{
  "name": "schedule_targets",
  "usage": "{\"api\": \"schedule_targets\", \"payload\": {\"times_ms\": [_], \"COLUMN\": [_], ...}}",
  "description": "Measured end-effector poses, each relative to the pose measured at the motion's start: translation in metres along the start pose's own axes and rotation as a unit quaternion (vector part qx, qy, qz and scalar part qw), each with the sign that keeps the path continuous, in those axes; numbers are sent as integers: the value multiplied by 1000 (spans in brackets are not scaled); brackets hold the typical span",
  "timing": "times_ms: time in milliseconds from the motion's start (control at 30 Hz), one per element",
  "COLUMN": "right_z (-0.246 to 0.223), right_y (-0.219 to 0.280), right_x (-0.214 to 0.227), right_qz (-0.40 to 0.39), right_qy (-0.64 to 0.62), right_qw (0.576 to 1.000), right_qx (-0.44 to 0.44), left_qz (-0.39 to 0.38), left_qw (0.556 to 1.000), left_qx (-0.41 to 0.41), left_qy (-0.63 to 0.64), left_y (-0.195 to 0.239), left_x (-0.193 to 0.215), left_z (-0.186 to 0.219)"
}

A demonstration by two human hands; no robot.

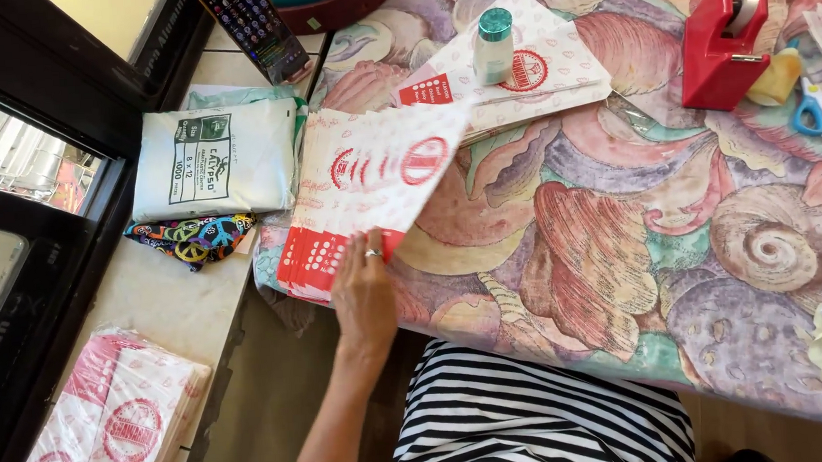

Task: Organizing and applying adhesive to shawarma food packaging bags on a table.

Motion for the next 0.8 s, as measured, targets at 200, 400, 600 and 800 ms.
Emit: {"api": "schedule_targets", "payload": {"times_ms": [200, 400, 600, 800], "right_z": [-112, -180, -160, -134], "right_y": [29, 64, 80, 72], "right_x": [-64, -146, -140, -88], "right_qz": [-26, -141, -190, -165], "right_qy": [-15, -47, 36, 24], "right_qw": [999, 966, 964, 976], "right_qx": [45, 210, 183, 138], "left_qz": [0, -146, -199, -140], "left_qw": [989, 945, 932, 944], "left_qx": [27, -43, -143, -157], "left_qy": [146, 291, 266, 255], "left_y": [4, 21, 33, 31], "left_x": [37, 50, 56, 64], "left_z": [85, 153, 174, 182]}}
Point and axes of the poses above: each hand's wrist, its own y-axis away from the middle knuckle, its own x-axis out of the back of the hand, z = x × y, the point moved 6 cm from there along -y, towards the middle knuckle, and after that the axes turned 8 degrees about z, right-handed, at the moved point
